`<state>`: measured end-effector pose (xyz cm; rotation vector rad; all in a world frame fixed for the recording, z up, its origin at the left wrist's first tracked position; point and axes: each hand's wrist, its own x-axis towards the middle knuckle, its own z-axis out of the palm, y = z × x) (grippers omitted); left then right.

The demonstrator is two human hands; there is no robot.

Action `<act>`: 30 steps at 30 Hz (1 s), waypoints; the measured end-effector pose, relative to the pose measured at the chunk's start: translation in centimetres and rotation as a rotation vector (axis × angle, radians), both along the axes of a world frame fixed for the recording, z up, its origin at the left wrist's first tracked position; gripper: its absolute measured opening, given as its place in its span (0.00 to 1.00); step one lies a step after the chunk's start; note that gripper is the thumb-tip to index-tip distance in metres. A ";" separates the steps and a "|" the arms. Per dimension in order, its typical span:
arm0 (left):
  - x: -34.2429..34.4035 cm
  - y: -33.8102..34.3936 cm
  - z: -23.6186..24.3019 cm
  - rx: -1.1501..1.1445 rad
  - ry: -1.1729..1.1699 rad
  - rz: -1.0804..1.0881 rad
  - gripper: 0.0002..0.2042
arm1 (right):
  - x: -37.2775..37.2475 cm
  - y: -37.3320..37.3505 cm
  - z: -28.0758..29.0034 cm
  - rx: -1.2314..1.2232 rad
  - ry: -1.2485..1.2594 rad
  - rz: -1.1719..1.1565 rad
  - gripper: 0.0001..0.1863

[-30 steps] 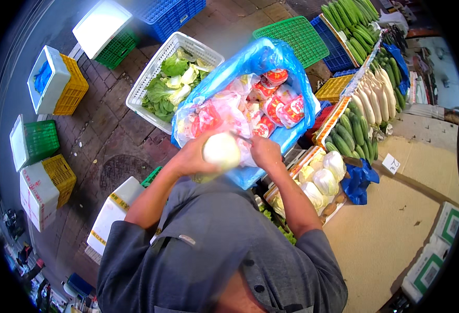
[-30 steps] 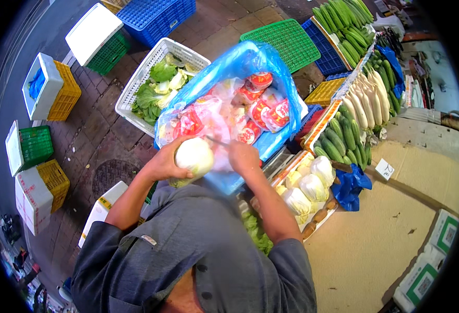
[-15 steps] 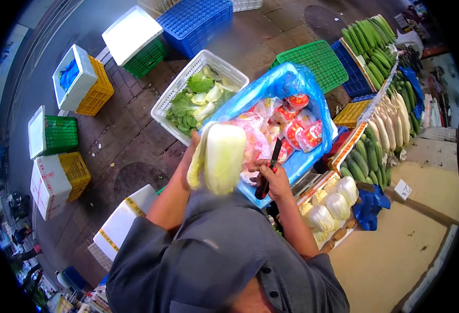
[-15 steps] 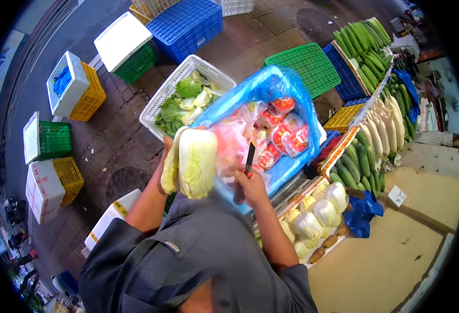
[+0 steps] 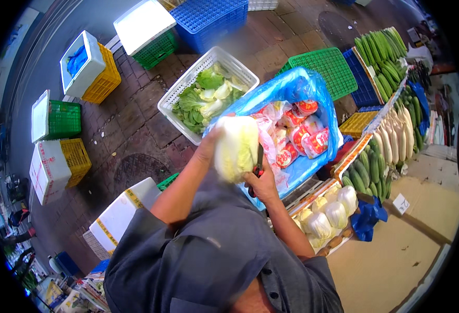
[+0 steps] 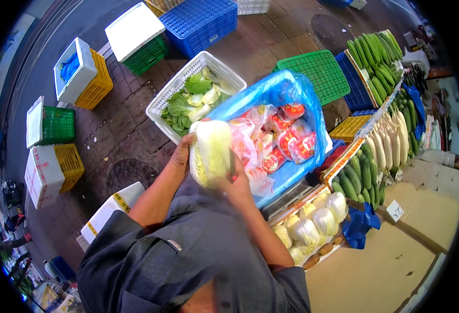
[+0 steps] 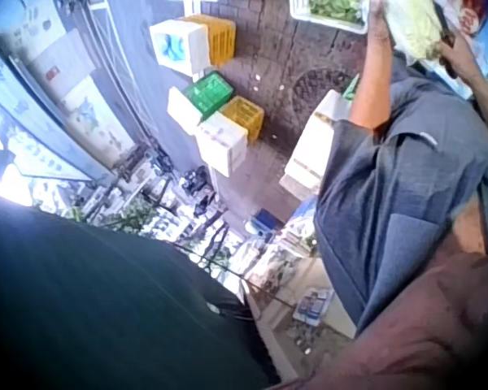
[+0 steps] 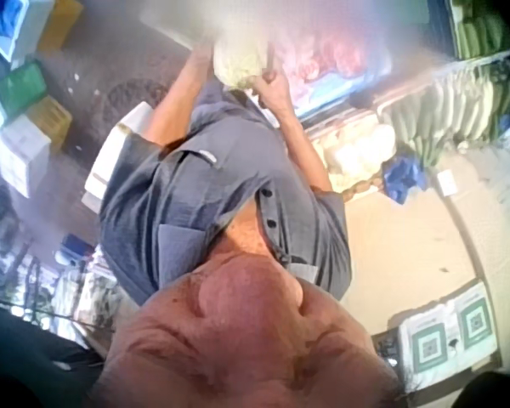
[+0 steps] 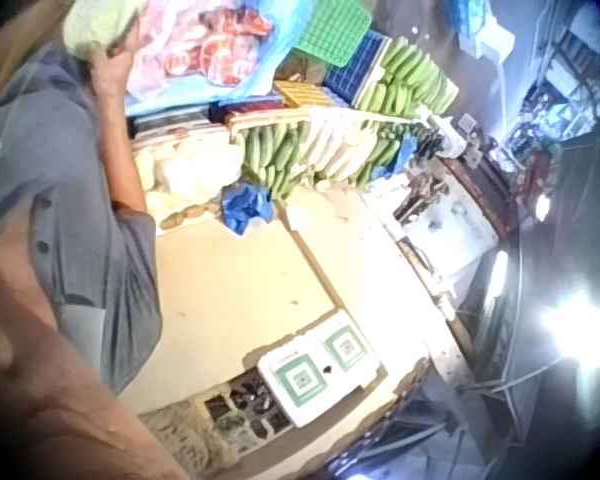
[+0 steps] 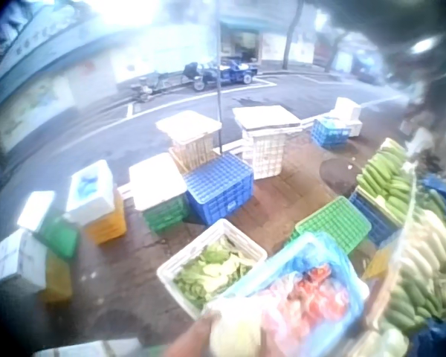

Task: The person uses a knife to trim the outer leaves of napa cabbages at a sidewalk produce stall. The person picks up a cabbage, trims the base and outer leaves with the knife, and then places the trimmed cabbage onto a stack on a nearby tray.

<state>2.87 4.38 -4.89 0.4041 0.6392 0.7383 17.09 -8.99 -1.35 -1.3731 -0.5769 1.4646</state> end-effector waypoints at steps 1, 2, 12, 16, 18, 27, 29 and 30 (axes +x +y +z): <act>0.0 0.3 0.0 0.071 0.055 0.011 0.38 | 0.3 0.3 -0.3 -0.036 0.007 0.029 0.35; -0.1 0.5 0.0 0.074 0.083 0.015 0.33 | 0.7 0.5 -0.6 -0.073 0.013 0.061 0.38; -4.3 3.5 1.3 0.505 0.506 -0.475 0.25 | 4.3 -2.3 -4.2 0.012 0.279 0.031 0.47; -6.8 3.4 4.2 0.435 0.497 -0.410 0.19 | 4.7 -1.5 -2.1 -0.024 0.320 0.166 0.44; -7.2 4.2 5.5 0.315 0.496 -0.375 0.17 | 4.6 -0.4 -1.8 0.041 0.366 0.225 0.44; -6.6 12.8 4.1 0.420 1.109 0.207 0.44 | 2.3 7.3 -2.9 0.024 0.280 0.417 0.42; -6.2 11.2 1.7 0.480 0.930 0.342 0.43 | 3.3 8.4 -4.5 0.001 0.185 0.435 0.41; -5.8 10.7 0.4 0.568 0.698 0.370 0.42 | 4.1 8.9 -5.4 -0.002 0.117 0.431 0.41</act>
